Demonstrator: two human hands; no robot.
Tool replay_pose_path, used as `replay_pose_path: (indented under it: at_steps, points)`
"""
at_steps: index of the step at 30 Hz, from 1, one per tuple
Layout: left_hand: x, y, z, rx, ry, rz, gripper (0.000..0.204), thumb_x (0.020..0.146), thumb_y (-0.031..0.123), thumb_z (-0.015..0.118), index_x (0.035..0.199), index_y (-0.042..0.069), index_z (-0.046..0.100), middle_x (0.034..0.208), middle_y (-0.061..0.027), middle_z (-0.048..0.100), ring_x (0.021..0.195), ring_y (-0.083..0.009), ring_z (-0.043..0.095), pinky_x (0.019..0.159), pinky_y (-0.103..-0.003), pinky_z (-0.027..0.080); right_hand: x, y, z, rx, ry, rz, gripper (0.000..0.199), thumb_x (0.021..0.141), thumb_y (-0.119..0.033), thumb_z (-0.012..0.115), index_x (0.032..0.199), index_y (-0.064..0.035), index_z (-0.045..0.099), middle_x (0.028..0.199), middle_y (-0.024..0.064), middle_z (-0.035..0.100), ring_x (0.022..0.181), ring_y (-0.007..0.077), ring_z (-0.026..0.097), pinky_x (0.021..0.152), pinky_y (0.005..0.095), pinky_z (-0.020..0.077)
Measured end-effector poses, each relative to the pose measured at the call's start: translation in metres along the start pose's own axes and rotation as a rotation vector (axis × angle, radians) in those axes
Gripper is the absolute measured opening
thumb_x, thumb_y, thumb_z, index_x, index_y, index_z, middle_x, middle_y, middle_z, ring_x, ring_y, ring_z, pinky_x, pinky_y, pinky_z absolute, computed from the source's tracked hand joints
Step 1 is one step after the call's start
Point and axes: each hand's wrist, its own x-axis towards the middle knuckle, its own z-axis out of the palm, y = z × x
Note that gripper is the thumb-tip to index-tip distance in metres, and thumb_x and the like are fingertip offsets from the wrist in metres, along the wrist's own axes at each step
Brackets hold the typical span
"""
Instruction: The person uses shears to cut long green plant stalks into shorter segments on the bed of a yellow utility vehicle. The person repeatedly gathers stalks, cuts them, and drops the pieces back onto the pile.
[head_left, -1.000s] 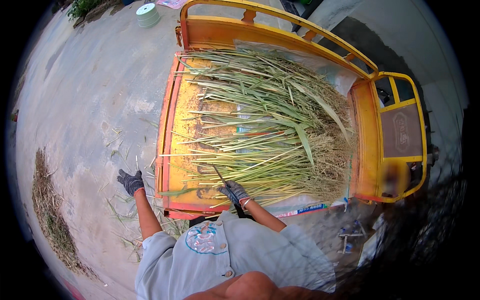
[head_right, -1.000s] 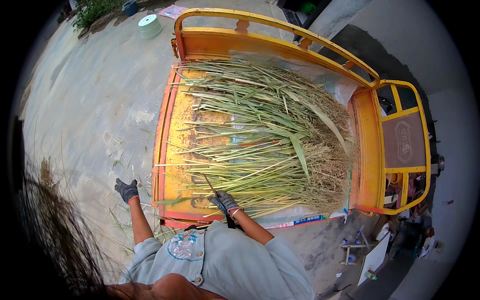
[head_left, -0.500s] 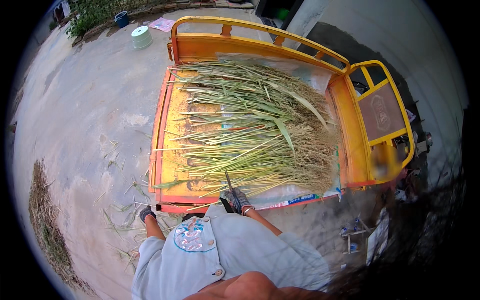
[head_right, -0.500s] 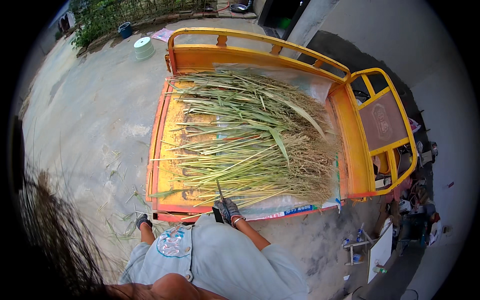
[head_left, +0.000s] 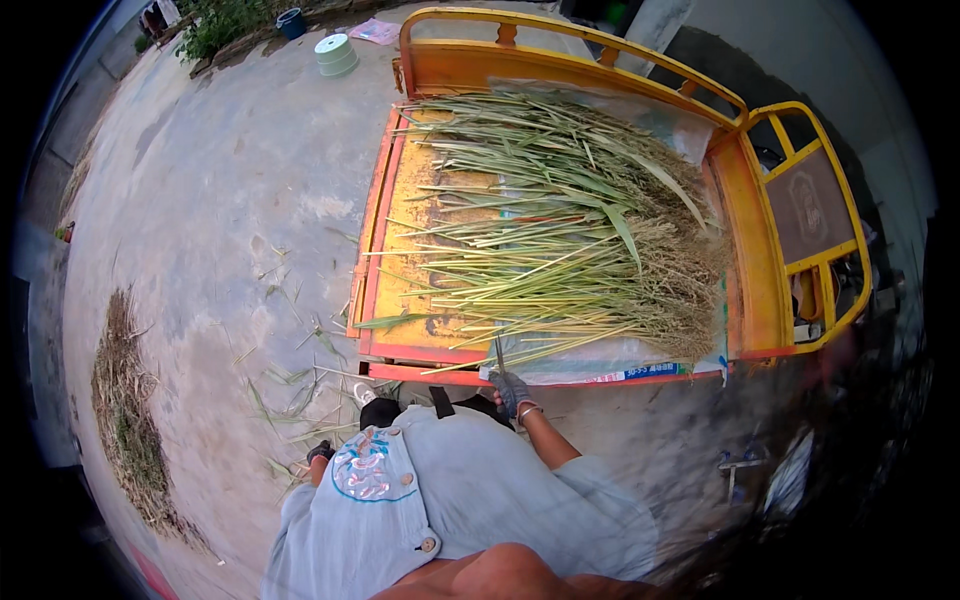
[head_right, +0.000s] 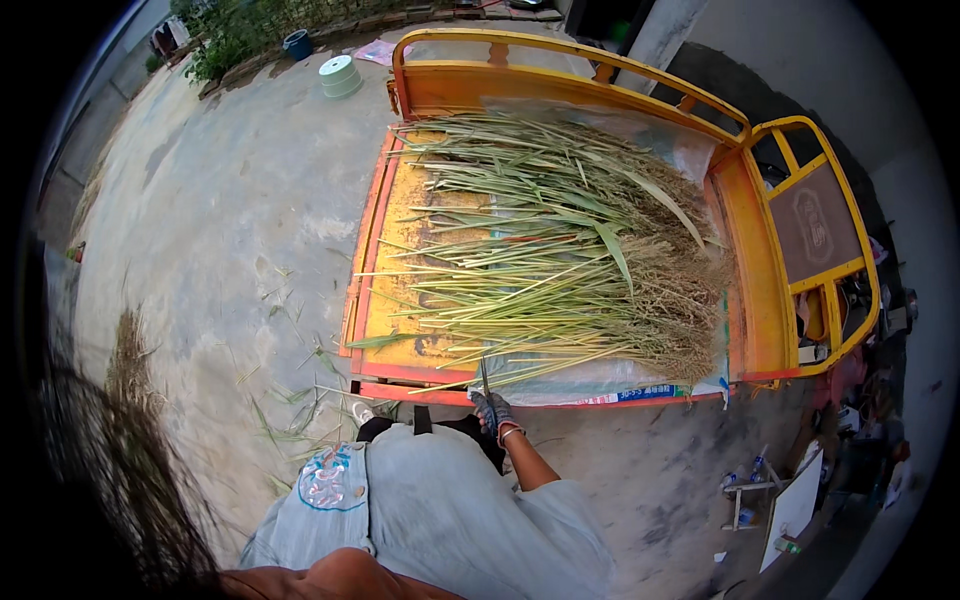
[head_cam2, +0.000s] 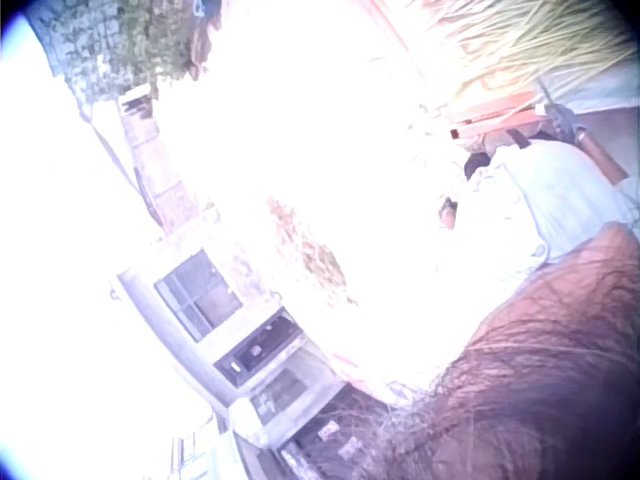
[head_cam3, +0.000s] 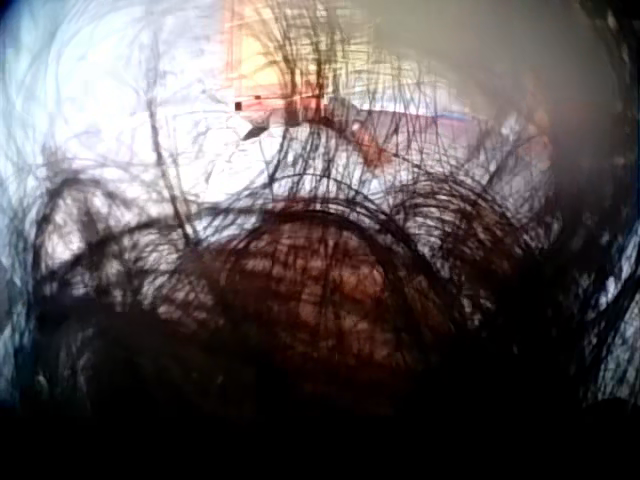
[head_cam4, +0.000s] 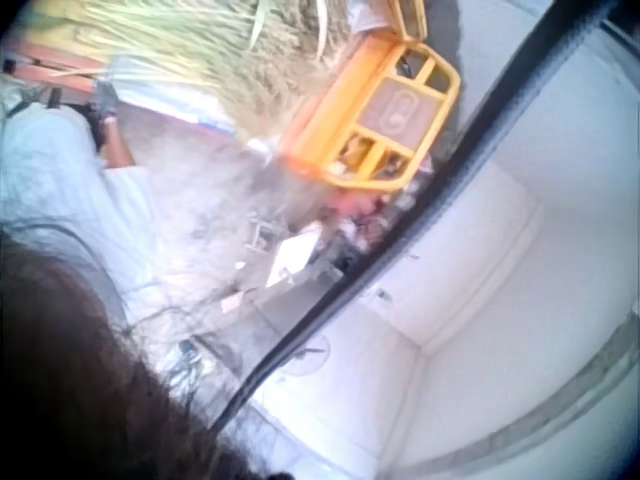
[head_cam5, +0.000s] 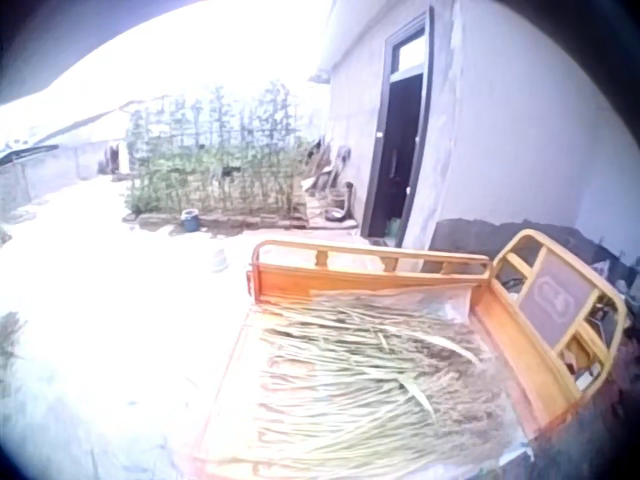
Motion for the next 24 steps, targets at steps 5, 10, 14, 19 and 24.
replay_pose_path:
  at_steps: [5, 10, 14, 19, 24]
  points:
    - [0.071, -0.034, -0.047, -0.094, 0.174, 0.103, 0.03, 0.068, 0.032, 0.062, 0.089, 0.011, 0.064, 0.096, -0.0127, 0.063, 0.093, -0.0278, 0.059, 0.079, -0.038, 0.048, 0.013, -0.002, 0.077, 0.067, 0.037, -0.08, 0.031, 0.079, -0.04, 0.06, 0.088, -0.0125, 0.049, 0.056, 0.0, 0.046, 0.041, 0.0099, 0.043, 0.036, 0.0279, 0.0375]
    - [0.146, -0.119, -0.094, -0.014, 0.22, 0.206, 0.028, 0.068, 0.032, 0.063, 0.085, 0.011, 0.065, 0.093, -0.0125, 0.063, 0.092, -0.0283, 0.06, 0.078, -0.038, 0.049, 0.026, -0.013, 0.19, 0.369, 0.166, -0.052, 0.028, 0.08, -0.038, 0.061, 0.089, -0.0146, 0.049, 0.058, 0.0003, 0.046, 0.04, 0.0102, 0.041, 0.035, 0.0269, 0.0322]
    - [0.197, -0.246, -0.103, 0.224, 0.069, 0.187, 0.024, 0.067, 0.032, 0.062, 0.081, 0.013, 0.063, 0.084, -0.0128, 0.064, 0.086, -0.0269, 0.061, 0.073, -0.038, 0.049, -0.011, -0.05, 0.295, 0.528, 0.176, -0.015, 0.03, 0.08, -0.041, 0.059, 0.09, -0.0149, 0.05, 0.059, 0.0004, 0.046, 0.042, 0.0102, 0.043, 0.034, 0.0282, 0.0324]
    - [0.235, -0.338, -0.106, 0.141, 0.133, 0.052, 0.019, 0.07, 0.033, 0.057, 0.07, 0.015, 0.055, 0.073, -0.0058, 0.063, 0.077, -0.024, 0.061, 0.069, -0.037, 0.047, -0.023, -0.063, 0.342, 0.411, 0.214, -0.134, 0.034, 0.08, -0.041, 0.058, 0.096, -0.0126, 0.051, 0.057, 0.0016, 0.045, 0.042, 0.0122, 0.043, 0.032, 0.0317, 0.0332]
    - [0.273, -0.341, -0.109, 0.128, -0.039, 0.19, 0.019, 0.072, 0.031, 0.058, 0.081, 0.014, 0.056, 0.069, -0.0052, 0.062, 0.076, -0.0182, 0.06, 0.078, -0.034, 0.044, -0.024, -0.086, 0.358, 0.257, 0.17, -0.173, 0.031, 0.08, -0.038, 0.059, 0.094, -0.0109, 0.05, 0.055, 0.0035, 0.044, 0.039, 0.0137, 0.042, 0.032, 0.0324, 0.0329]
